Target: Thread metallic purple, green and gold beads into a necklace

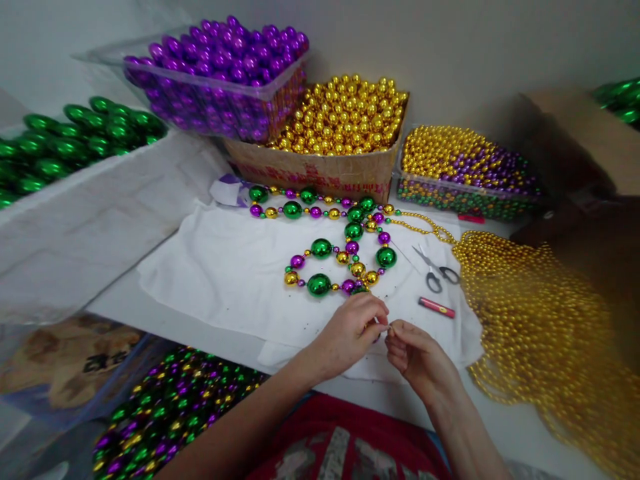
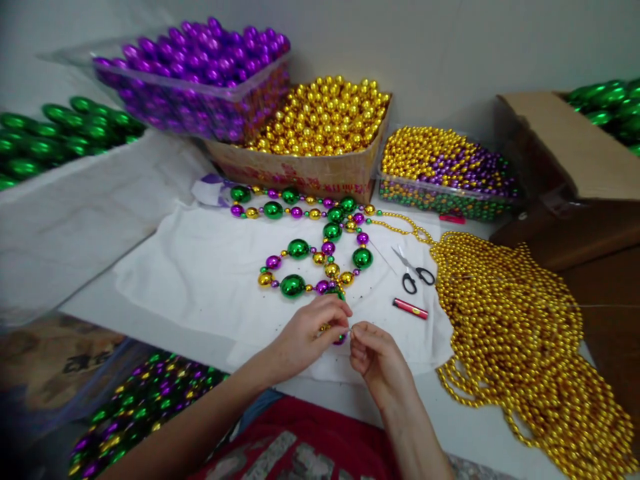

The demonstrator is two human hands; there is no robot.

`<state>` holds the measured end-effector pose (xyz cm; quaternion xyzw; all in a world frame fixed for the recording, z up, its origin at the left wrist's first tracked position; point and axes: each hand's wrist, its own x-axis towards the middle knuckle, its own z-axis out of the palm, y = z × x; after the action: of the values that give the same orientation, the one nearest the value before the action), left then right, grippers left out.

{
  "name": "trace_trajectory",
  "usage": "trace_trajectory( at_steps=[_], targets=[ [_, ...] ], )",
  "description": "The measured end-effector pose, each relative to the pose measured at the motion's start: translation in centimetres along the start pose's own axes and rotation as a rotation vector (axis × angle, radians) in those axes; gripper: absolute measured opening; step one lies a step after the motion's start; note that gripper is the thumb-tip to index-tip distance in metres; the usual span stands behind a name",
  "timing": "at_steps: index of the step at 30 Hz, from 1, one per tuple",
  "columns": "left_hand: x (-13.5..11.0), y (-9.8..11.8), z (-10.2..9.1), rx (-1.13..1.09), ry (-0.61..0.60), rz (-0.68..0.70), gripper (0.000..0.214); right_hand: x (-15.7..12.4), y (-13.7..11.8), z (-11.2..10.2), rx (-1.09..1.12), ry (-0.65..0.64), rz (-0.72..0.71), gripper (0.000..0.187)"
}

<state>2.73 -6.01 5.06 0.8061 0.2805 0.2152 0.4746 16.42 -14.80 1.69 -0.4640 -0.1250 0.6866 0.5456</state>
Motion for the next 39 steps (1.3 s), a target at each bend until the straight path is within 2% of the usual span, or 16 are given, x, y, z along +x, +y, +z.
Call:
trace_trajectory(
  at_steps=[3,6,8,12,16,20,25,29,32,39],
  targets=[
    [0.2,-0.2,-0.2,-0.173,-0.111,-0.149,0.006,-0.1,0.1,0.0,-0.054,0.045,-0.039,0.029],
    [0.5,-0.6,-0.5,-0.384,-0.266,-0.292,0.02,-0.3,0.5,0.2,-0.159,0.112,-0.113,0.029],
    [0.7,-0.9,-0.7,-0.457,-0.292,-0.351,0.026,-0.5,0.9,0.3,-0.252,0.196,-0.21,0.027],
    [1.1,-1.3,-0.7,-0.555,-0.22,-0.412,0.029,-1.0,1.8,0.5,-0.464,0.366,-0.437,0.018],
    [1.1,-1.4,-0.4,-0.593,-0.18,-0.414,0.027,-1.3,2.1,0.5,-0.617,0.369,-0.529,0.014],
    [0.9,-1.2,0.1,-0.566,-0.127,-0.396,0.023,-1.0,2.0,0.3,-0.649,0.282,-0.489,0.014],
    [0.8,-1.2,1.2,-0.49,-0.017,-0.393,0.019,-0.4,2.4,0.1,-0.574,0.155,-0.385,0.015],
    [0.7,-1.6,2.1,-0.389,0.092,-0.335,0.014,-0.1,2.9,0.2,-0.498,0.175,-0.367,0.015],
    [0.5,-1.7,2.7,-0.376,0.119,-0.346,0.015,-0.1,3.1,0.5,-0.413,0.202,-0.369,0.017],
    [0.3,-1.1,3.3,-0.66,0.109,-0.525,0.024,-0.1,3.4,1.0,-0.285,0.273,-0.418,0.019]
  ],
)
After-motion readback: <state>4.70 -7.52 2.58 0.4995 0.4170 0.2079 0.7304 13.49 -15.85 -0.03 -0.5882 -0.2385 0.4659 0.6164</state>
